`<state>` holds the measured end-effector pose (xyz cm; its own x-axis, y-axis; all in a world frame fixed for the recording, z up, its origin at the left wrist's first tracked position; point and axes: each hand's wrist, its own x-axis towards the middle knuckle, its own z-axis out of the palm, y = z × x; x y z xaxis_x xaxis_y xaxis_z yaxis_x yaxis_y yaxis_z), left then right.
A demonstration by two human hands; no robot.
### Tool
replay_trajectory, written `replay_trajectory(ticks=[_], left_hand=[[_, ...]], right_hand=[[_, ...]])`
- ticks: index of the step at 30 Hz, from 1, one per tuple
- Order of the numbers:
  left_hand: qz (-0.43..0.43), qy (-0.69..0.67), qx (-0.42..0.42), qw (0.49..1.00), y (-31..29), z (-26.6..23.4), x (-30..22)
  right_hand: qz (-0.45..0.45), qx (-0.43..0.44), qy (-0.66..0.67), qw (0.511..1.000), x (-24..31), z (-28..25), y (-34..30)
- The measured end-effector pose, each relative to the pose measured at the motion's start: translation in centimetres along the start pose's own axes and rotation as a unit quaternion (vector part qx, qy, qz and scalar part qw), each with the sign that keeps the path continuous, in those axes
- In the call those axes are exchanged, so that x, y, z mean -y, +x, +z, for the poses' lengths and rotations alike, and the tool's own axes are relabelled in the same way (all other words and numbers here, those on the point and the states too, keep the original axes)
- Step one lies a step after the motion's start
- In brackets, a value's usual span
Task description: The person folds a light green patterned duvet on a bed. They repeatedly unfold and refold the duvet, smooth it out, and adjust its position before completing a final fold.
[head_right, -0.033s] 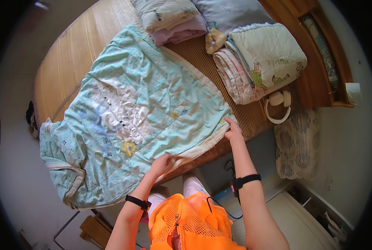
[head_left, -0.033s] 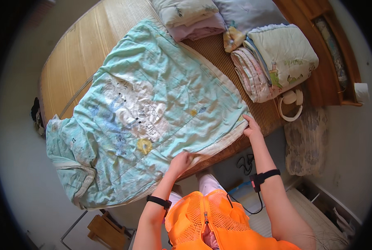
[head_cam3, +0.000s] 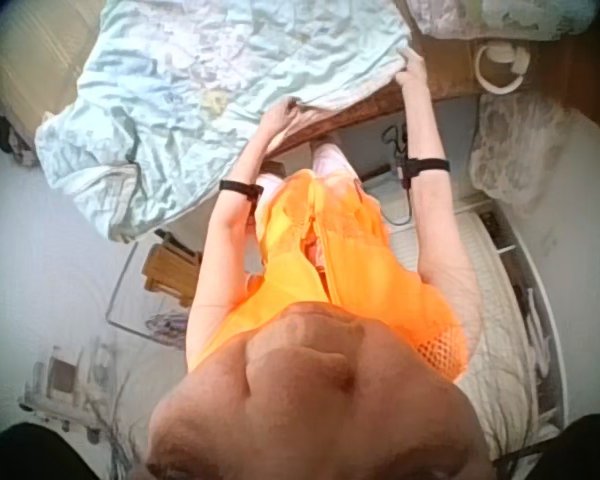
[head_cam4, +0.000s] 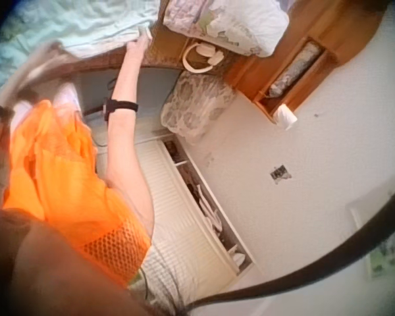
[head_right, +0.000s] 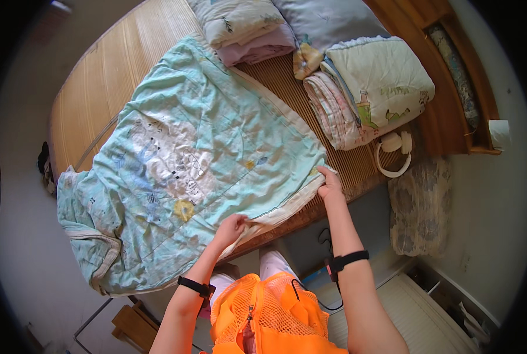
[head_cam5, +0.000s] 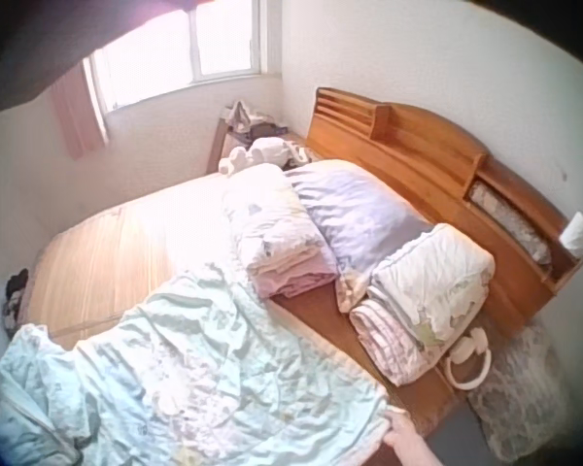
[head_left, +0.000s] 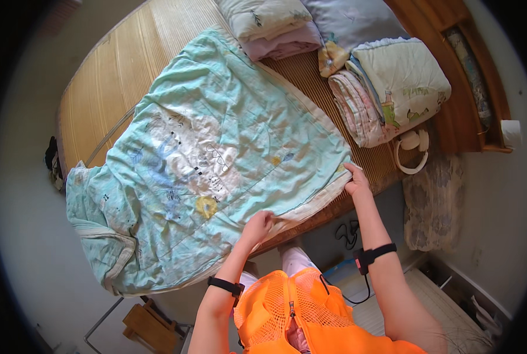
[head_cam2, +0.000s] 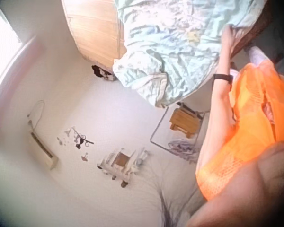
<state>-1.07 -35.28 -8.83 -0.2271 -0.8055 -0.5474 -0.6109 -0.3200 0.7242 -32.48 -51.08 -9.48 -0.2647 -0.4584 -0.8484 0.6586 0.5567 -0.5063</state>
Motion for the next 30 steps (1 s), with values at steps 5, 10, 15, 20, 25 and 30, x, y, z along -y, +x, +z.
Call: replay_trajectory(ticks=[5,10,15,20,25,30], left_hand=[[0.080,-0.638,-0.151,0.750,-3.0,-7.6,-5.7],[0.070,-0.800,-0.127,0.583,-11.8,-10.8,-0.8],[-0.264,-0.740,-0.114,0.608,-15.8,-7.0,6.2],[-0.167,-0.679,-0.177,0.692,-15.3,-7.5,7.1],[-0.104,-0.616,-0.174,0.761,-15.8,-11.4,5.9],[-0.077,-0.653,-0.132,0.742,-17.9,-13.9,7.0]], right_hand=[[-0.428,0.349,-0.462,0.694,-4.2,9.3,-17.2],[-0.500,0.595,-0.540,0.322,-15.0,12.0,-24.6],[-0.346,0.649,-0.626,0.259,-20.8,11.3,-25.1],[-0.306,0.579,-0.594,0.466,-21.9,11.2,-26.6],[-0.351,0.340,-0.563,0.666,-24.7,13.6,-27.1],[-0.128,0.185,-0.319,0.921,-24.9,18.6,-30.1]])
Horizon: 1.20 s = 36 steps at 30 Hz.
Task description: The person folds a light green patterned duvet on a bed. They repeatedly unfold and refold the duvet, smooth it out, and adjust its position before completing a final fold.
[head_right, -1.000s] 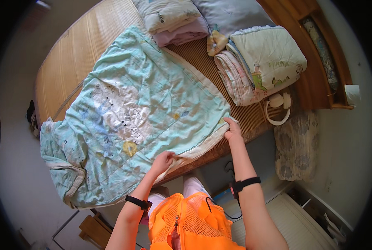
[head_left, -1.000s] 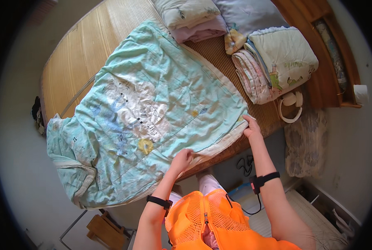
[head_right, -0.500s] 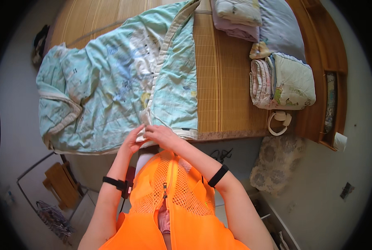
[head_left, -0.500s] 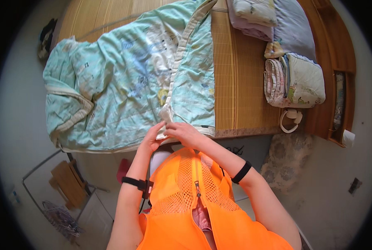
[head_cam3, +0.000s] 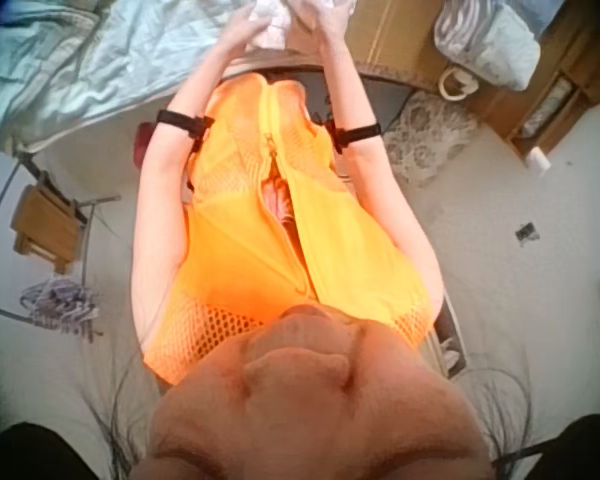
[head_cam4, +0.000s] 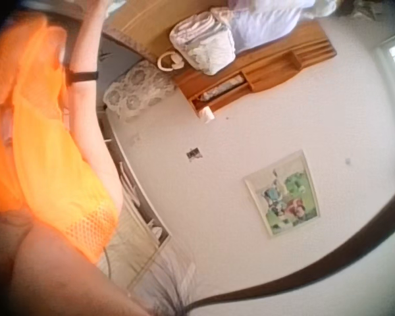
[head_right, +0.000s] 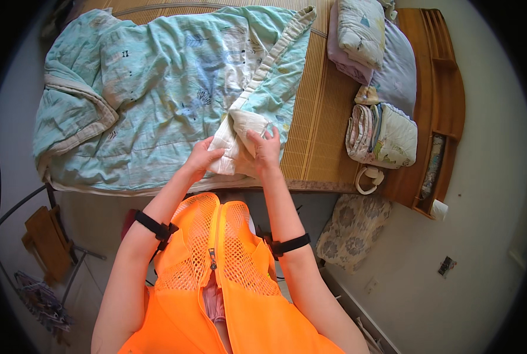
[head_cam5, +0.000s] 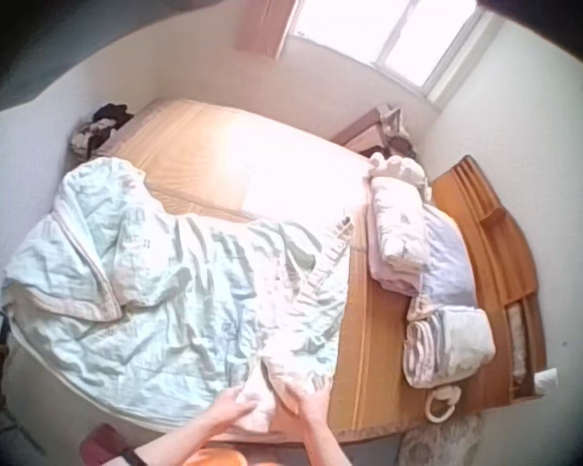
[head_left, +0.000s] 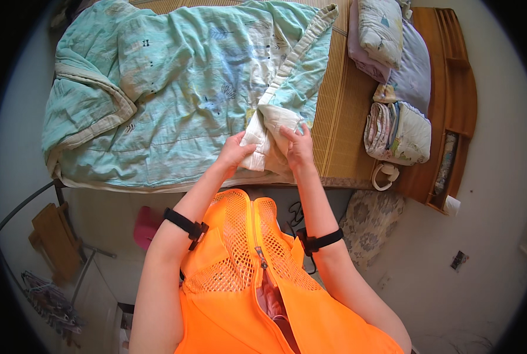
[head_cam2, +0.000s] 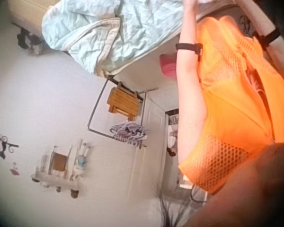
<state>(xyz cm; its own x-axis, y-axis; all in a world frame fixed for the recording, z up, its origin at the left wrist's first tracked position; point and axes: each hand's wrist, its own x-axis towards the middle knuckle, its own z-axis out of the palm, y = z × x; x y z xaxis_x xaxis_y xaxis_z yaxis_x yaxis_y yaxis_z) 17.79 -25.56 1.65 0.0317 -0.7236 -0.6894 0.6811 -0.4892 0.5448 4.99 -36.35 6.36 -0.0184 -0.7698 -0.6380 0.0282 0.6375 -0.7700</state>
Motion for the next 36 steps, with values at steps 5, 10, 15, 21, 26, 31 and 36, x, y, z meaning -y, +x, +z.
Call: replay_trajectory(ticks=[5,10,15,21,26,31,36], left_hand=[[0.000,-0.044,0.067,0.997,-2.5,-3.0,-2.8],[-0.058,-0.127,0.052,0.989,-4.4,-4.3,-3.9],[-0.029,0.035,0.027,0.999,-3.9,-4.1,-3.2],[0.100,0.182,-0.039,0.977,-4.2,-1.5,-2.3],[0.281,0.418,0.001,0.864,-5.0,2.2,-1.2],[0.253,0.405,0.014,0.878,-5.9,1.9,-1.4],[0.242,0.407,0.034,0.880,-6.1,-0.4,-1.8]], right_hand=[[-0.076,0.287,-0.205,0.933,-0.4,2.0,-6.0],[-0.293,0.235,-0.383,0.844,-3.8,4.1,-8.5],[-0.215,0.294,-0.387,0.847,-3.2,3.2,-9.1],[-0.191,0.176,-0.296,0.919,-3.2,1.2,-8.1],[-0.122,0.165,-0.301,0.931,-3.3,-0.8,-3.7],[-0.032,0.239,-0.197,0.950,-2.8,-0.2,-2.4],[0.036,0.241,-0.229,0.942,-2.5,0.9,-3.5]])
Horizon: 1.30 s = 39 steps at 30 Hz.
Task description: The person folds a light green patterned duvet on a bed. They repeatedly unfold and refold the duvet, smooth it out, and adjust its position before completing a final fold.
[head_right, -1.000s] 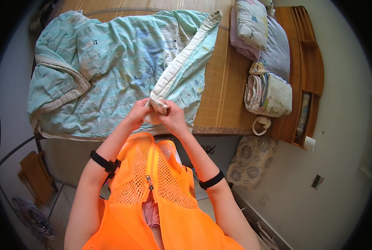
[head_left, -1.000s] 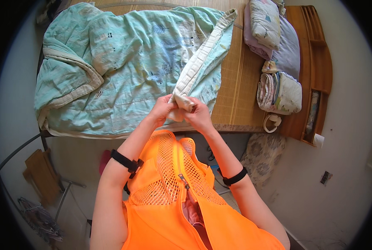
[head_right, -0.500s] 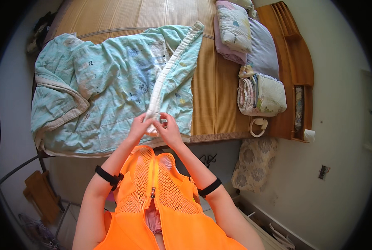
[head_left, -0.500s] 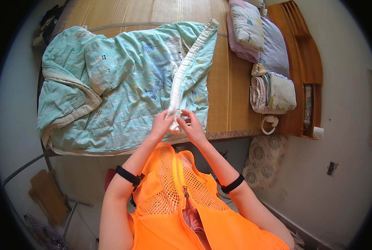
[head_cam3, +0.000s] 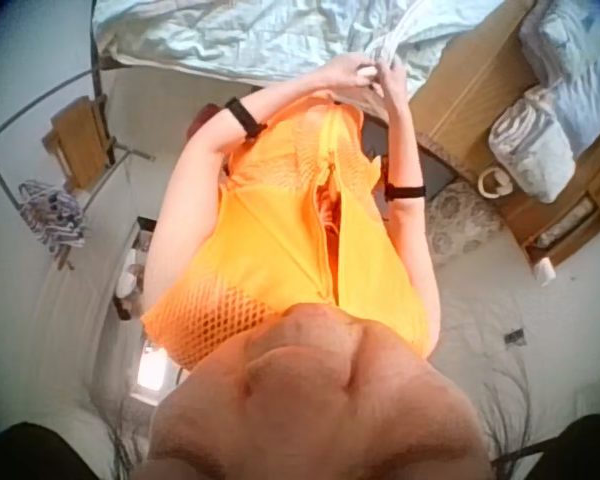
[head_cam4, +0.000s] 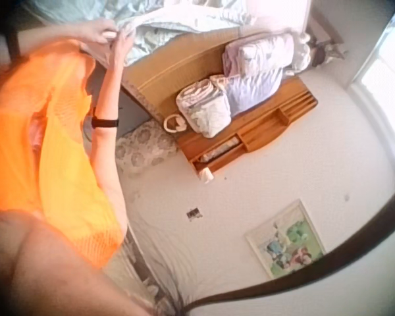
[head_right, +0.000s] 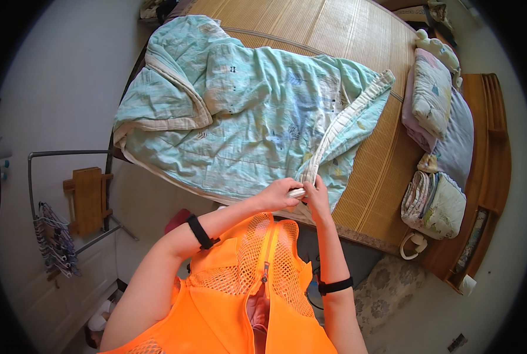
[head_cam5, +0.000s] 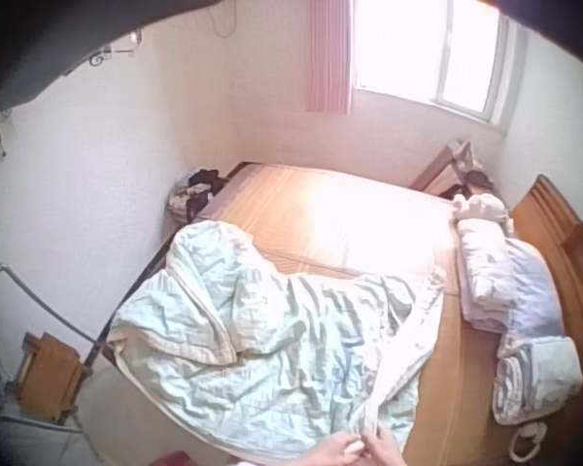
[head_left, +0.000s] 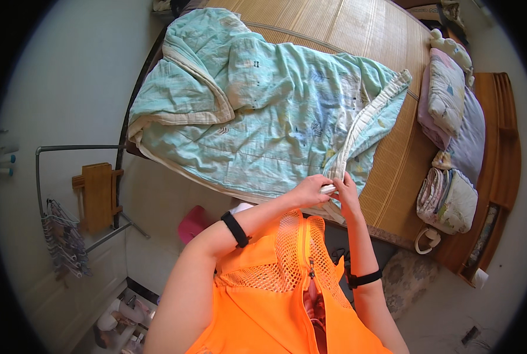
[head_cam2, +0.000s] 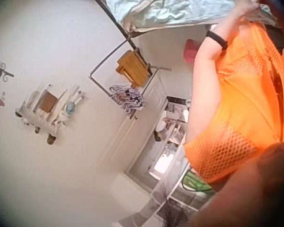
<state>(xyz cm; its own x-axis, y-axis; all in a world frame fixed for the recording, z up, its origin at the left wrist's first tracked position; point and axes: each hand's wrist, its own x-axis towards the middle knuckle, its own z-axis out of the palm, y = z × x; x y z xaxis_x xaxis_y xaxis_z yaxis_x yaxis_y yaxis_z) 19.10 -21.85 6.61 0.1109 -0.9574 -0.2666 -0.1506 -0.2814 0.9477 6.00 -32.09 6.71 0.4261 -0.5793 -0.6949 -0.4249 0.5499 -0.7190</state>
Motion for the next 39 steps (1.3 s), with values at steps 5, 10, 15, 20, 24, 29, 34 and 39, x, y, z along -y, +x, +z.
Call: replay_trajectory(ticks=[5,10,15,20,24,29,34,39], left_hand=[[-0.002,-0.012,0.016,1.000,-0.1,-2.6,0.3],[0.054,-0.212,-0.093,0.971,-1.2,-9.6,1.5],[-0.034,-0.223,-0.370,0.901,-3.5,-21.4,9.9],[-0.163,-0.003,-0.446,0.880,-2.5,-29.6,21.0],[-0.230,0.155,-0.430,0.859,2.1,-30.1,24.9],[-0.350,0.234,-0.401,0.813,5.2,-29.8,26.9],[-0.283,0.187,-0.391,0.856,3.4,-32.4,27.5],[-0.114,0.121,-0.395,0.903,-3.5,-32.4,16.4]], right_hand=[[0.028,-0.002,0.038,0.999,0.8,2.0,1.1],[-0.229,-0.141,-0.109,0.957,5.9,11.4,3.9],[-0.333,-0.064,-0.233,0.911,8.9,26.1,4.3],[-0.158,0.093,-0.255,0.950,5.0,31.8,7.1],[-0.006,0.018,-0.047,0.999,3.2,27.5,7.9],[0.056,-0.023,0.132,0.989,4.2,22.2,5.8],[0.042,0.043,0.042,0.997,5.2,21.6,5.1],[0.016,0.051,0.032,0.998,6.7,22.2,4.7]])
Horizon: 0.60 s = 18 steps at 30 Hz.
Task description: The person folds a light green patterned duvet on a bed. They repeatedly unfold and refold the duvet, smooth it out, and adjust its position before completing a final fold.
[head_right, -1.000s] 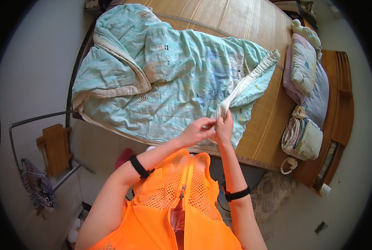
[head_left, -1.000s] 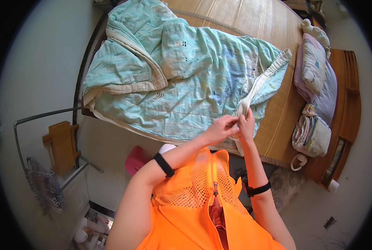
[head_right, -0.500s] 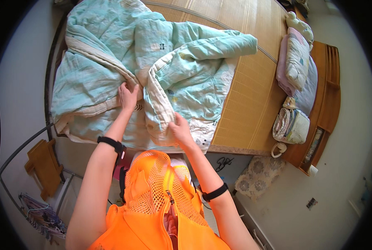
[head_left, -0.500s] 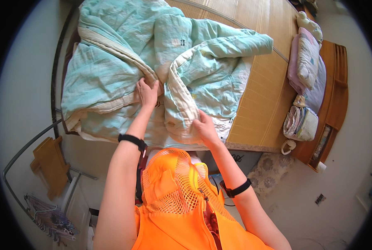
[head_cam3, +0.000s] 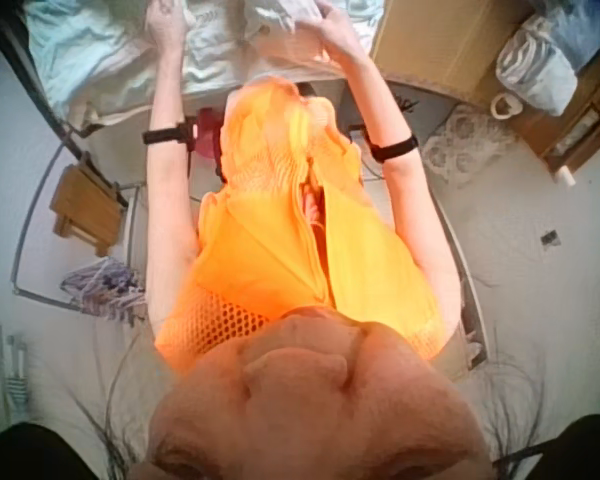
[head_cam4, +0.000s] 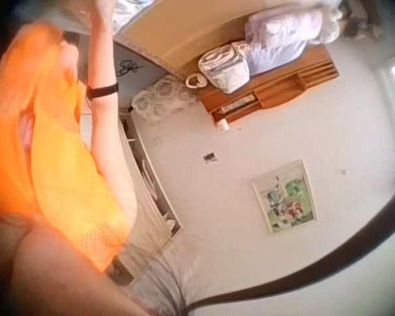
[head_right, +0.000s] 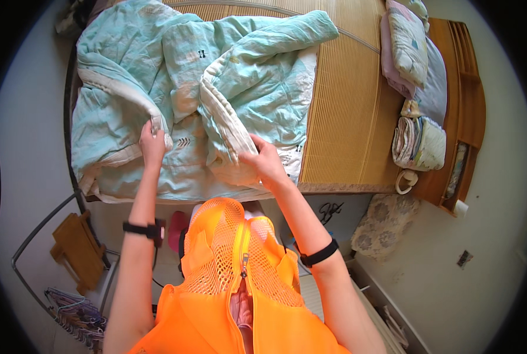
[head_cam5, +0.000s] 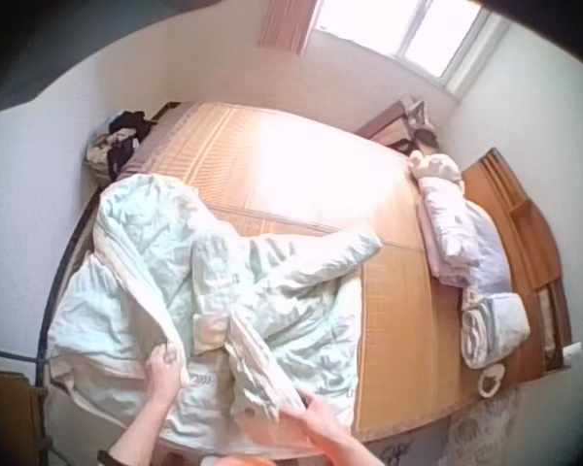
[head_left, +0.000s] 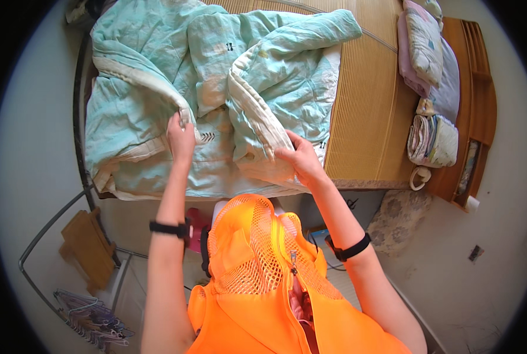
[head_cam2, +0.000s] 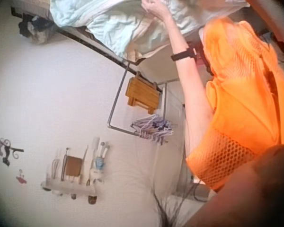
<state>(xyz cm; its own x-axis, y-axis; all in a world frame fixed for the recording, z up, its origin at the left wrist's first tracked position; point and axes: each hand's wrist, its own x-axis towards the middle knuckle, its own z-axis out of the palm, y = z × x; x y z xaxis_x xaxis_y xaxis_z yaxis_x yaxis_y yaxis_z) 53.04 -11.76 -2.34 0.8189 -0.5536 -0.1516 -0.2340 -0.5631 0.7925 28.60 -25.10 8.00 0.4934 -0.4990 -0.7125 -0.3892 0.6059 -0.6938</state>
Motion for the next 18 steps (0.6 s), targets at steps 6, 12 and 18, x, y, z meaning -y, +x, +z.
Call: replay_trajectory(ticks=[6,12,18], left_hand=[[0.147,-0.077,0.186,0.968,-13.2,-6.5,-16.6],[0.069,-0.199,0.242,0.947,-19.4,-1.9,-22.3],[0.133,-0.094,0.287,0.944,-24.5,0.5,-23.5]], right_hand=[[-0.080,0.063,0.129,0.986,2.4,0.5,-6.7],[-0.146,0.064,0.037,0.987,2.6,-4.1,-14.4],[-0.195,0.053,0.036,0.979,0.3,-8.2,-18.0]])
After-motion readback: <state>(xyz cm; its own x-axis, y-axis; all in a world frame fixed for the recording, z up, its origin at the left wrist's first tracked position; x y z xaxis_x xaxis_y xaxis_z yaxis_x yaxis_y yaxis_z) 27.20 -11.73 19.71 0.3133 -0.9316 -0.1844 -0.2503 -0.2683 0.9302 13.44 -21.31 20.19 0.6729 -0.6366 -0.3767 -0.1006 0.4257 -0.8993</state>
